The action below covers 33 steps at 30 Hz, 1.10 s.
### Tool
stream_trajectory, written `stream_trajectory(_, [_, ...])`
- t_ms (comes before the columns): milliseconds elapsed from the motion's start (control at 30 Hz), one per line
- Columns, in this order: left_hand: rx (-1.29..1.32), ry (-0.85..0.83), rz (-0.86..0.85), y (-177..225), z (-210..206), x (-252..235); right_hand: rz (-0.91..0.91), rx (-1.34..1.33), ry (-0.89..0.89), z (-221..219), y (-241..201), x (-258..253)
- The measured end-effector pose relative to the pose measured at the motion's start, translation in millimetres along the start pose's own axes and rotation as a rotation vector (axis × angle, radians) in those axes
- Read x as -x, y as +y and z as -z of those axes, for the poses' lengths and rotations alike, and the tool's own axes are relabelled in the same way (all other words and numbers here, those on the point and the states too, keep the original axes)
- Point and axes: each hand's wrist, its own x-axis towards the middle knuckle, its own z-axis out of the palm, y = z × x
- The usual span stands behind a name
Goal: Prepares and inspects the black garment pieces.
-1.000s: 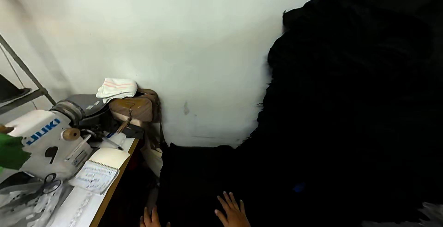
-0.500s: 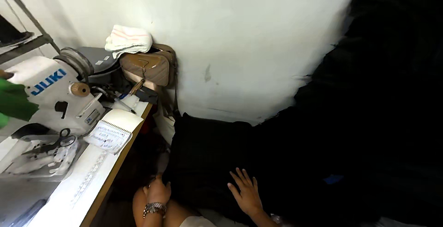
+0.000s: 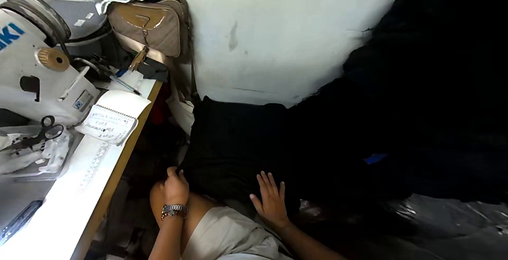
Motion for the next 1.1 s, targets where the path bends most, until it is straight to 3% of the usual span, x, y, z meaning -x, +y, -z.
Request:
stream_trajectory(167, [0.261,0.114,-0.041,-24.3,-20.2,-14.9,0.107,0.064,0.109,-11.4,2.9,4.1])
stream_trajectory(367, [0.116,0.067,-0.055,-21.4,-19.8,-15.2,0.096,0.022,0.106,-9.9,4.1,1.7])
stream_trajectory(700, [0.267,0.072,0.006,-17.1,-19.7,-17.1,0.151,0.001,0.101,-3.2,8.7,-1.6])
stream_trajectory(933, [0.291,0.039,-0.012,-18.0,-23.5,-22.1,0.151,-0.007,-0.023,11.0,11.0,-8.8])
stream_trajectory(1100, [0.528,0.104,-0.059,-20.9,-31.7,-26.2,0.162,-0.06,-0.219,60.1,-13.1,-63.6])
